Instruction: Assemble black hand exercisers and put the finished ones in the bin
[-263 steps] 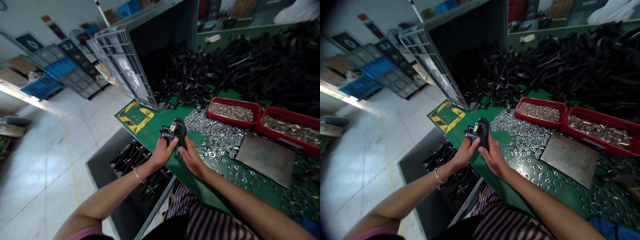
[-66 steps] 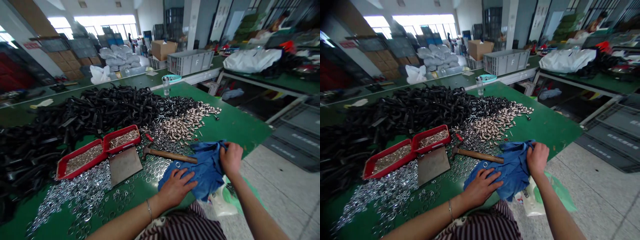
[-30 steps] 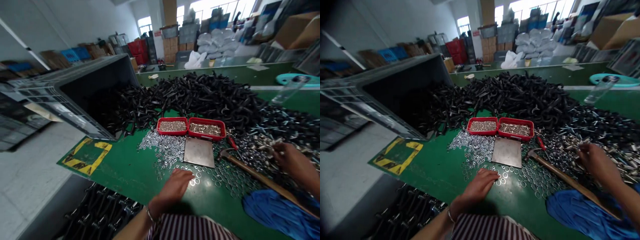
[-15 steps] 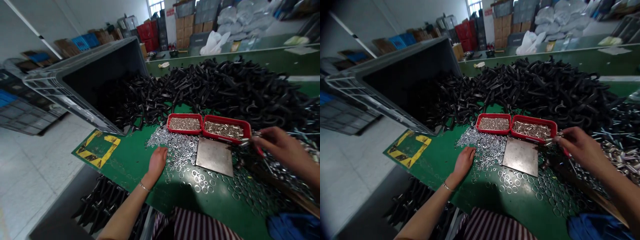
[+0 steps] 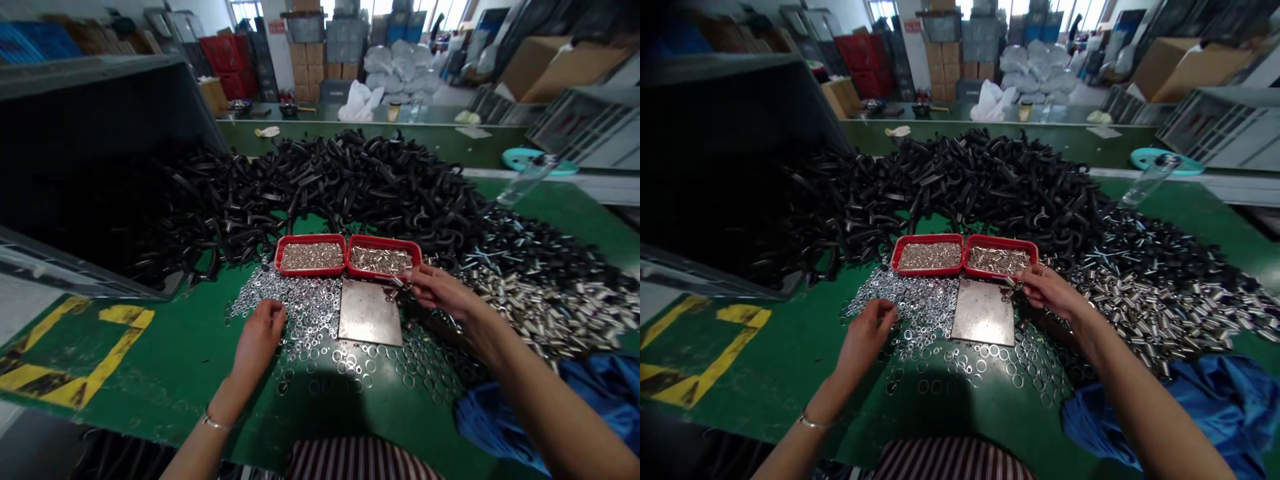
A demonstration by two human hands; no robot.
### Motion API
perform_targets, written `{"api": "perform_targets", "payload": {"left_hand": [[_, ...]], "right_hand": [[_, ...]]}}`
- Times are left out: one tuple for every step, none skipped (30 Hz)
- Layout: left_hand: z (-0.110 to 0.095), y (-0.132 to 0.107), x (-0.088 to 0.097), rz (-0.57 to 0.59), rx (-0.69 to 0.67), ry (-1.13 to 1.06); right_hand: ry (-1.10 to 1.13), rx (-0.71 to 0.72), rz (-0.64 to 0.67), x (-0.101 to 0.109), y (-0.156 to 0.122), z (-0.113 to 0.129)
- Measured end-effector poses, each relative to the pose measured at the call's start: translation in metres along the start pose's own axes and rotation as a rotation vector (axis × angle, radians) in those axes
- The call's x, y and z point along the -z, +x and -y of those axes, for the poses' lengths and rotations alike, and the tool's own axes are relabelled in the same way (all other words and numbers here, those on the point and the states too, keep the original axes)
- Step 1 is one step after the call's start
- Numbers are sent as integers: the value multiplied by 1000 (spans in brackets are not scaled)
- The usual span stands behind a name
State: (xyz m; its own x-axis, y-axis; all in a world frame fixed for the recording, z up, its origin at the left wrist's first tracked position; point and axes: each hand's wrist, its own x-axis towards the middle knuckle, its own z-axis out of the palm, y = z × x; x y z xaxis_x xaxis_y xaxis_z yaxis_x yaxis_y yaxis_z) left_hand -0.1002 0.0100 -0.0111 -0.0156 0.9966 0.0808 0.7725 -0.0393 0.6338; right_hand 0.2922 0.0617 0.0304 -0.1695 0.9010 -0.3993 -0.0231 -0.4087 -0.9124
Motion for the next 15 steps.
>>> {"api": "perform_targets", "payload": {"left_hand": [[-14,-1,-7,24,3,-135],[-30,-1,-15,66,5,-276],[-46,0,-26,120,12,-413],[-62,1,-39,176,23,-546],[-77,3,-52,233,44,-675],[-91,4,-65,284,69,-788],[-103,6,-76,322,88,-881],[-113,7,-86,353,104,-948],[-121,7,-94,375,113,-992],[-128,7,-99,392,119,-1018],[-133,6,-103,408,124,-1031],[-136,5,-104,424,131,-1038],[-139,3,-105,440,141,-1044],[-140,2,-104,459,152,-1050],[-140,0,-104,479,161,-1055]], "right_hand": [[109,2,30,-4,-2,-3],[211,10,47,-9,-4,-7],[298,22,48,-14,-6,-11],[368,39,37,-18,-8,-15],[422,55,27,-23,-11,-20],[457,64,27,-28,-13,-24],[475,70,35,-33,-17,-28],[477,78,49,-37,-21,-31],[464,86,64,-42,-26,-35],[442,96,73,-46,-31,-38],[416,102,77,-49,-35,-41],[391,105,77,-52,-40,-43],[374,105,74,-54,-44,-45],[366,104,70,-56,-47,-47],[368,100,68,-56,-49,-49]]}}
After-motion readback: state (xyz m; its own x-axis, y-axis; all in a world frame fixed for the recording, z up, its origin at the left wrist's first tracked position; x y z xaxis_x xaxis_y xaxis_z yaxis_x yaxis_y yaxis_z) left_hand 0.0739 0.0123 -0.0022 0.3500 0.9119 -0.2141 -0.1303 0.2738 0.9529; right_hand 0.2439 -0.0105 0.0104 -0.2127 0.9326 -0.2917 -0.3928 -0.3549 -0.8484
